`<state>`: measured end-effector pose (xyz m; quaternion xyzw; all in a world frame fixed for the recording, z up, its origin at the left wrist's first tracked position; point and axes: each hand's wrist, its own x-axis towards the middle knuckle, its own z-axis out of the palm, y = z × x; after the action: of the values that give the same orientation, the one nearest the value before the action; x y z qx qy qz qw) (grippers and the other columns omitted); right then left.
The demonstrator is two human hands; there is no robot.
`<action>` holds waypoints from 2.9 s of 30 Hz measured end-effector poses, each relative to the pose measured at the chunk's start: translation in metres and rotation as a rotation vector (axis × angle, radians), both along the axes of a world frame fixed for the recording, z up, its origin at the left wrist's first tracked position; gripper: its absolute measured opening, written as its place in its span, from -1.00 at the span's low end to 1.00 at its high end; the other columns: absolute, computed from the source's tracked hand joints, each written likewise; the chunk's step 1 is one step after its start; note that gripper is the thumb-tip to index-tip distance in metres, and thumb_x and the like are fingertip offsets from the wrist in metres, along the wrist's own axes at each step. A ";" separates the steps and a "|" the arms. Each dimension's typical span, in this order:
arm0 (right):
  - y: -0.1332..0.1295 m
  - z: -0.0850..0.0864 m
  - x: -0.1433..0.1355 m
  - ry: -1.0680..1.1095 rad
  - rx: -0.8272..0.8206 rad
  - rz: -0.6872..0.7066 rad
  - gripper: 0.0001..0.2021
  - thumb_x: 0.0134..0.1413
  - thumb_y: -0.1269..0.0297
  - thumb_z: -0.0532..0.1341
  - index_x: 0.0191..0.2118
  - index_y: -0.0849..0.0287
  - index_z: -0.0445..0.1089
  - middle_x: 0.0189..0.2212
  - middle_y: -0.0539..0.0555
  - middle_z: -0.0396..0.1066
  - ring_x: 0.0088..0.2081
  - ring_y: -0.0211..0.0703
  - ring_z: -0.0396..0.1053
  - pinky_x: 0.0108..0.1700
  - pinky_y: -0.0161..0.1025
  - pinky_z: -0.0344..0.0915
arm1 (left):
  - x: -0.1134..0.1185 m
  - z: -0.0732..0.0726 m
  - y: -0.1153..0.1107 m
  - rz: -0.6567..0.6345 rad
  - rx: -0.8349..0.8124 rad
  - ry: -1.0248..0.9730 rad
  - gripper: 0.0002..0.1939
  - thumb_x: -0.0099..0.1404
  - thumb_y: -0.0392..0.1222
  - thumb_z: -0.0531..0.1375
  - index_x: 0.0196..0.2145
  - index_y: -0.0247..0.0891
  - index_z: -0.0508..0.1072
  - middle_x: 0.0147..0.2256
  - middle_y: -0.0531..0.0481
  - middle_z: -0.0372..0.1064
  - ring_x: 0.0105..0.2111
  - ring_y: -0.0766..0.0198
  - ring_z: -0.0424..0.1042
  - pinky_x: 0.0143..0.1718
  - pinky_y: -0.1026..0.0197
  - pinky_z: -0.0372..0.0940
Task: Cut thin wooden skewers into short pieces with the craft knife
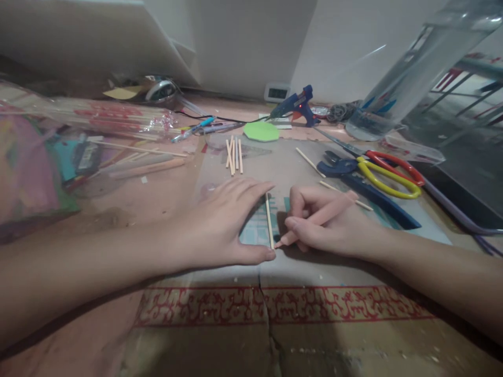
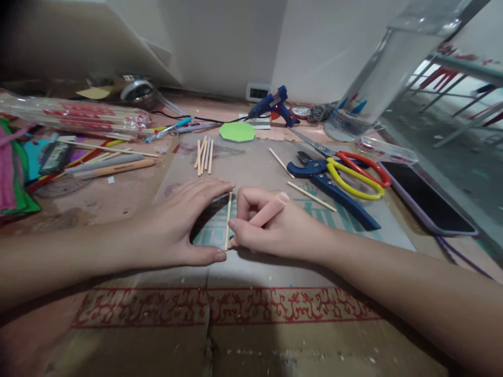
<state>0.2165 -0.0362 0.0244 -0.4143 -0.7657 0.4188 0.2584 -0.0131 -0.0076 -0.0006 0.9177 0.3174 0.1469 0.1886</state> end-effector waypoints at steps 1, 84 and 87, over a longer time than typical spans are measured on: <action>0.000 -0.001 0.000 -0.002 0.014 0.010 -0.74 0.16 0.31 0.28 -0.46 0.11 0.20 -0.64 -0.07 0.40 -0.62 -0.32 0.33 -0.60 -0.42 0.15 | 0.000 0.001 0.000 0.001 -0.002 0.005 -0.04 0.15 0.20 0.35 0.34 -0.32 0.12 0.28 -0.34 0.17 0.31 -0.23 0.14 0.30 -0.29 0.11; 0.007 -0.005 -0.006 -0.021 0.078 -0.213 -0.73 0.22 0.19 0.25 -0.48 0.10 0.28 -0.62 0.03 0.49 -0.53 -0.19 0.49 -0.51 -0.35 0.34 | 0.003 0.005 -0.004 -0.017 -0.021 -0.035 -0.20 0.16 0.08 0.37 0.24 -0.32 0.23 0.22 -0.31 0.24 0.28 -0.18 0.17 0.30 -0.26 0.16; 0.006 -0.005 -0.005 -0.026 0.080 -0.211 -0.74 0.22 0.18 0.26 -0.47 0.10 0.28 -0.61 0.04 0.50 -0.53 -0.19 0.48 -0.52 -0.34 0.34 | 0.002 0.004 -0.004 -0.017 -0.016 -0.037 -0.22 0.18 0.07 0.35 0.25 -0.27 0.23 0.22 -0.29 0.24 0.28 -0.17 0.17 0.29 -0.27 0.17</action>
<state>0.2114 -0.0303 0.0196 -0.4872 -0.7374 0.3528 0.3073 -0.0109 -0.0116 0.0036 0.9159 0.3071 0.1597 0.2032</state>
